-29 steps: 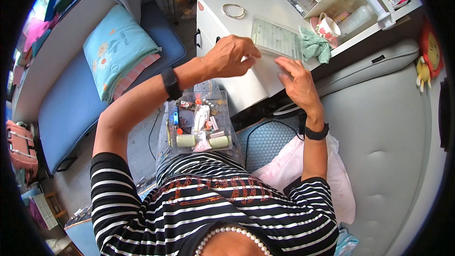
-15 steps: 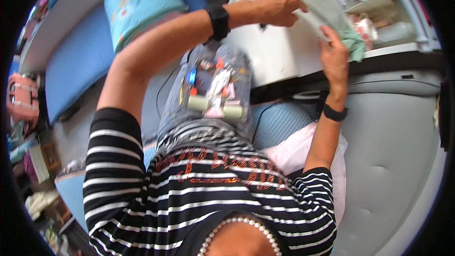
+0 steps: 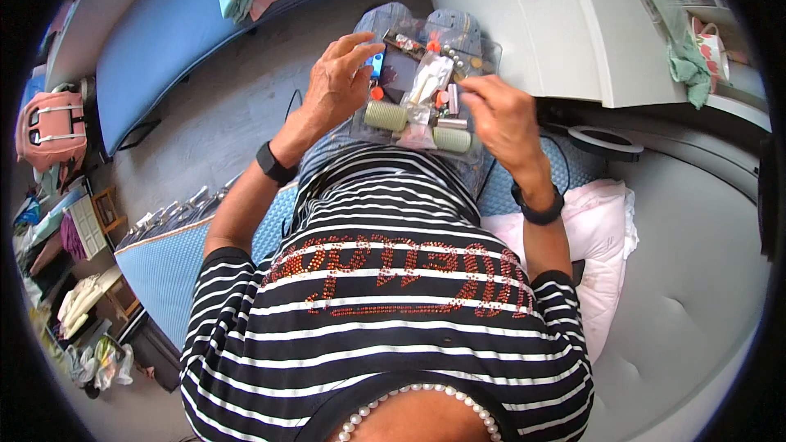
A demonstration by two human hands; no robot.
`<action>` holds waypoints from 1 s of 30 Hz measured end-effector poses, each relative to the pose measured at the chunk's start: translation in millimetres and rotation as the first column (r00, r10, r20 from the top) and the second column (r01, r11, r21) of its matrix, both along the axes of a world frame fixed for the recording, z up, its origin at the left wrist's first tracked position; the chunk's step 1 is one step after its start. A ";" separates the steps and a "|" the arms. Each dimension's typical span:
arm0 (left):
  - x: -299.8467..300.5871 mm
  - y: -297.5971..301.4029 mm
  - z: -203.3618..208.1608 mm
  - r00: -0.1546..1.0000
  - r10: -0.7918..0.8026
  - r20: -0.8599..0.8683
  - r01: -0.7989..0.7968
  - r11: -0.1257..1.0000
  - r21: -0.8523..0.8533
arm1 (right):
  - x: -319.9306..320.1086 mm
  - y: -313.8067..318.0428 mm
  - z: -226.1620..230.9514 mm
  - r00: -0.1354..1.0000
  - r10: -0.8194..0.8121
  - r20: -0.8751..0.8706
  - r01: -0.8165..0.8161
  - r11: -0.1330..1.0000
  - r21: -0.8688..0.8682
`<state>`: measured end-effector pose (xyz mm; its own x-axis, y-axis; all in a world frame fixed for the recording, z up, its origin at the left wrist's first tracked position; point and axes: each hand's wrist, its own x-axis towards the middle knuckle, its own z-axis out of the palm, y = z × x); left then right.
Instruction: The person picks up and examines various small objects from a plastic storage bin, including a thin rod, small tubes, and a round orange item, before placing some on a white surface and others back into the bin.
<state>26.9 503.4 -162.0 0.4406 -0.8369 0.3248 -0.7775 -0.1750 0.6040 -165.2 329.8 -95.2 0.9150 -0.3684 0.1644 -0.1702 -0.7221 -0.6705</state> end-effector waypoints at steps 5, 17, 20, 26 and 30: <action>-21.5 12.4 -16.3 0.969 0.159 -0.188 -0.160 0.987 0.009 | 20.3 43.0 -80.8 0.963 0.259 -0.076 -0.262 0.965 -0.027; -15.0 18.8 -19.6 0.896 0.191 -0.400 -0.145 0.979 0.143 | 41.4 56.5 -110.3 0.931 0.294 -0.215 -0.300 0.954 0.004; -16.3 18.3 -16.0 0.906 0.191 -0.378 -0.147 0.979 0.143 | 41.7 53.9 -107.2 0.929 0.276 -0.246 -0.277 0.960 0.031; -16.0 18.3 -8.8 0.913 0.184 -0.364 -0.143 0.980 0.136 | 30.7 23.1 -66.2 0.886 0.186 -0.425 -0.005 0.920 0.391; -17.5 12.7 10.2 0.989 0.099 -0.106 -0.094 0.994 0.053 | 15.1 4.6 -48.3 0.986 0.160 -0.045 -0.028 0.429 0.903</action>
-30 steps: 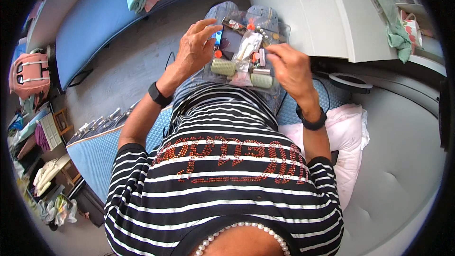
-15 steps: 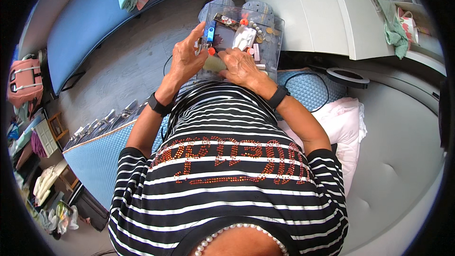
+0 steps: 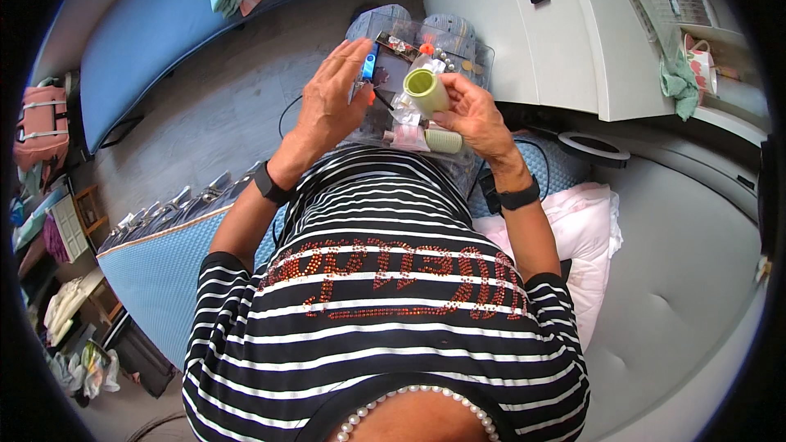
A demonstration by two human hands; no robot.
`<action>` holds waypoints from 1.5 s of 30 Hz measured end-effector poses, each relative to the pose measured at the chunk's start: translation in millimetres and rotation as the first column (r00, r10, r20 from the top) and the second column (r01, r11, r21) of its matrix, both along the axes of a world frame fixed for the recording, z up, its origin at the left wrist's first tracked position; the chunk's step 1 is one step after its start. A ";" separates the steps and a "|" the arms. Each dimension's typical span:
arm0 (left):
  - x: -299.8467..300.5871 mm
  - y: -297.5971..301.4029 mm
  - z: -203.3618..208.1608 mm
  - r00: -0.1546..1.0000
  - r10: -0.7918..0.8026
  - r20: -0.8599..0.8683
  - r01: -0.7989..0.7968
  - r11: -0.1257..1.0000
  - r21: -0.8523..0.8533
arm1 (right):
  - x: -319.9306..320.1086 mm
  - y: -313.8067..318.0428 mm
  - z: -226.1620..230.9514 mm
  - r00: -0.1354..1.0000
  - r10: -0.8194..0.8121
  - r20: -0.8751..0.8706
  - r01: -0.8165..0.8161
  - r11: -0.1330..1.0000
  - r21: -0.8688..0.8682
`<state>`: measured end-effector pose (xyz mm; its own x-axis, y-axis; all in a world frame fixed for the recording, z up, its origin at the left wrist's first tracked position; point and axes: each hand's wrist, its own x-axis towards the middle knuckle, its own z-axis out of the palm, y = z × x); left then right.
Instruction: The person picks up and examines various small objects from a plastic storage bin, including a thin rod, small tubes, and a round orange item, before placing some on a white surface and others back into the bin.
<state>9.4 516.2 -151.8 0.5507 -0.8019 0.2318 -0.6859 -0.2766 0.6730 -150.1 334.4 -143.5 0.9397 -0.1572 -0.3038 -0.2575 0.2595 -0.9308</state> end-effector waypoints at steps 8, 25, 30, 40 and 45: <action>-17.9 -25.1 18.9 0.983 -0.114 0.147 0.110 0.993 0.037 | -7.2 -10.5 27.7 0.991 -0.092 0.096 0.093 0.996 -0.005; 114.6 8.3 8.4 0.908 0.387 0.161 -0.388 0.921 -0.023 | -2.5 -22.2 -14.1 0.960 0.261 0.099 0.022 0.282 -0.959; 155.2 55.1 -4.4 0.905 0.416 0.087 -0.386 0.721 0.576 | 4.1 -21.3 8.8 0.996 0.087 0.000 -0.032 0.366 -0.930; 57.9 -19.4 19.2 0.979 -0.198 -0.044 0.188 0.966 -0.178 | 5.8 -24.2 73.4 0.993 -0.095 0.073 0.115 0.578 -0.808; 3.4 -67.9 60.2 0.824 -0.500 -0.266 0.421 0.855 -0.303 | 3.8 -24.4 102.0 0.963 -0.136 0.234 0.269 0.581 -0.768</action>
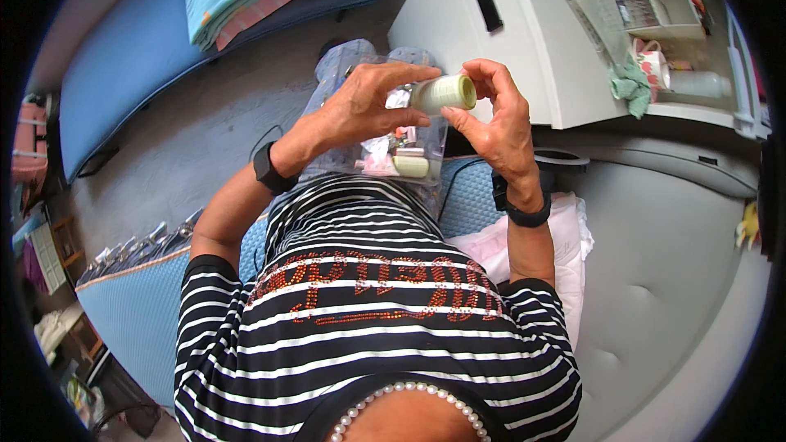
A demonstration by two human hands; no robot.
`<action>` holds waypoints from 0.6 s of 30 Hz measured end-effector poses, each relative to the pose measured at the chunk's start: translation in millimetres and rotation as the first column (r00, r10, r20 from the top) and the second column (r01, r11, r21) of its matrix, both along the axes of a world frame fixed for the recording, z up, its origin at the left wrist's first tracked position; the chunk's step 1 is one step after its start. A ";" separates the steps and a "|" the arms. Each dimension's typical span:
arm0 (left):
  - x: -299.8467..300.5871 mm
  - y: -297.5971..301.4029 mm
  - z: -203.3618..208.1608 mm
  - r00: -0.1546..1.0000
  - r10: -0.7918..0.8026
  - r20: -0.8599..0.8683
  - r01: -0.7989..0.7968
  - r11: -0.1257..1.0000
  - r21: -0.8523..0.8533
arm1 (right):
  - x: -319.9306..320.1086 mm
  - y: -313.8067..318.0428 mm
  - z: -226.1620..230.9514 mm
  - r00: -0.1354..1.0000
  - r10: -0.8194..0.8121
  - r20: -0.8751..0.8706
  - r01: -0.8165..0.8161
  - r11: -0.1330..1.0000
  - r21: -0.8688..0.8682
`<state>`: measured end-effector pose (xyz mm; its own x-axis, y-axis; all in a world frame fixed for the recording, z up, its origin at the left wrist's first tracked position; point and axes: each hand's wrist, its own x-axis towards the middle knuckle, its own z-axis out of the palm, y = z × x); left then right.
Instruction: The person picks up and examines various small objects from a plastic storage bin, including a thin rod, small tubes, and a round orange item, before placing some on a white surface and others back into the bin.
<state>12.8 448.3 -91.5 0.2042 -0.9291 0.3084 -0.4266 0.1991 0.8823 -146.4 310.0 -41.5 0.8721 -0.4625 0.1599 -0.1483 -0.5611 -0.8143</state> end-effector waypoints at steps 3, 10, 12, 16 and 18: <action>-7.4 -20.5 8.9 0.999 0.031 -0.019 -0.033 0.988 -0.151 | -2.7 0.6 17.7 0.996 -0.067 0.058 0.070 0.996 -0.046; -16.2 -44.9 30.1 0.988 -0.029 -0.150 0.012 0.993 -0.113 | -13.2 -16.2 51.4 0.996 -0.020 0.084 0.037 0.978 -0.204; -21.0 -47.8 37.9 0.997 0.035 -0.069 -0.044 0.991 -0.125 | -13.2 -21.9 63.4 0.994 0.005 0.108 0.031 0.946 -0.323; -21.6 -55.5 46.8 0.990 0.065 0.123 -0.054 0.995 -0.090 | -24.5 -58.7 86.5 0.983 -0.152 0.103 0.181 0.902 -0.391; -21.1 -64.9 53.5 0.976 0.042 0.212 -0.021 0.995 -0.097 | -31.0 -88.9 100.6 0.957 -0.266 0.113 0.285 0.931 -0.230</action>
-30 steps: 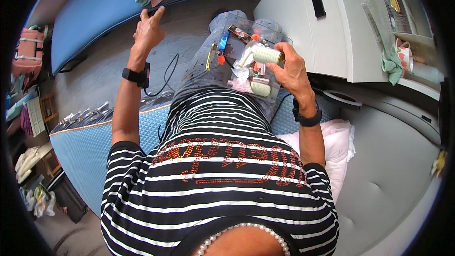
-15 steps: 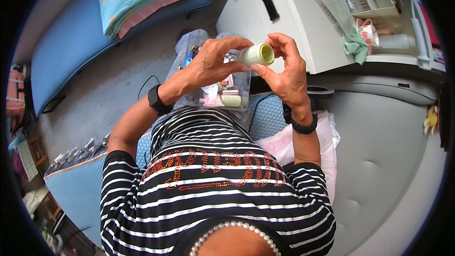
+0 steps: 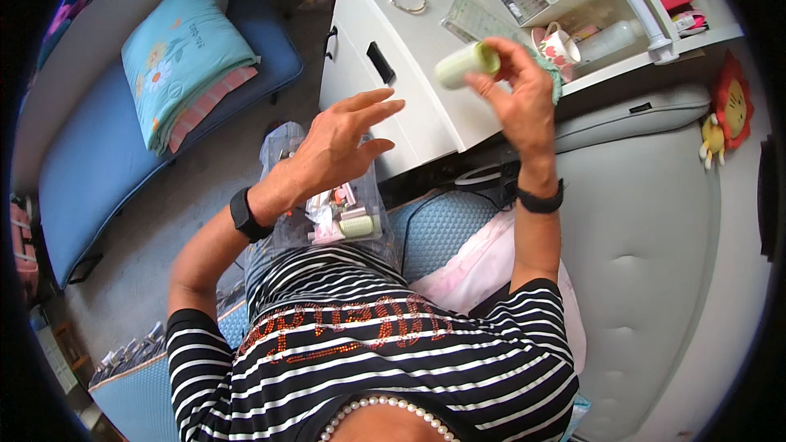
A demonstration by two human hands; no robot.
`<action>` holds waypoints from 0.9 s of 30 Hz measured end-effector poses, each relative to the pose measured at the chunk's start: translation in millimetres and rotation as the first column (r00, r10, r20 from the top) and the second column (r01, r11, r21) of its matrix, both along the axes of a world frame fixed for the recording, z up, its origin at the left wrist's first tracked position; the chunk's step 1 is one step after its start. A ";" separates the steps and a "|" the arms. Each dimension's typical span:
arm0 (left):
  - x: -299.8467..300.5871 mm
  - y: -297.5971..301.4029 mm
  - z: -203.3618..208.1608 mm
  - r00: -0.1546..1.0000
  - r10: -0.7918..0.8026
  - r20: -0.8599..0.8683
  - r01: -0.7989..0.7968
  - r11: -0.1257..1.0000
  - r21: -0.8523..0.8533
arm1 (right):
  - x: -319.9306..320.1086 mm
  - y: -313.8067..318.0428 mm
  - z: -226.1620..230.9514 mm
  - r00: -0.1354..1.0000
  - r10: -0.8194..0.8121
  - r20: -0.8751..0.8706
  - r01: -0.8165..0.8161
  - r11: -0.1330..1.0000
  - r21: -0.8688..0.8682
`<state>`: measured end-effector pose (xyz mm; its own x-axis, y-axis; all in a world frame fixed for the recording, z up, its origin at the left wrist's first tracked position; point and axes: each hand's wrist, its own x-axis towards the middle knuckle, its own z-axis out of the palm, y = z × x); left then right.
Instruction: The person picks up and examines various small objects from a plastic storage bin, including a thin rod, small tubes, and a round orange item, before placing some on a white surface and others back into the bin.
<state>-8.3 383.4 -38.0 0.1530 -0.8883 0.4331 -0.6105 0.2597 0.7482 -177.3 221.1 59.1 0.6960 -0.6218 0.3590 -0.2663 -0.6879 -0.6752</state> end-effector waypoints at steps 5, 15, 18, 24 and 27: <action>-4.2 -54.0 23.4 0.940 -0.145 0.309 0.148 0.989 0.014 | 2.8 -82.5 17.5 0.996 -0.031 0.079 0.035 0.998 -0.060; 3.2 -108.0 11.5 0.896 -0.106 0.432 0.103 0.994 0.031 | 35.4 -111.7 -11.8 0.963 -0.081 -0.255 -0.031 0.913 -0.407; 1.7 -103.0 11.3 0.887 -0.099 0.450 0.107 0.994 0.008 | 39.4 -137.1 -20.0 0.958 -0.173 -0.226 0.046 0.878 -0.477; 2.8 -98.6 3.6 0.881 -0.107 0.462 0.093 0.994 0.052 | 46.9 -174.6 -40.1 0.938 -0.242 -0.248 0.097 0.870 -0.483; -2.3 -100.9 8.6 0.881 -0.142 0.452 0.167 0.986 -0.016 | 26.0 -169.2 -29.4 0.921 -0.330 -0.206 0.084 0.686 -0.723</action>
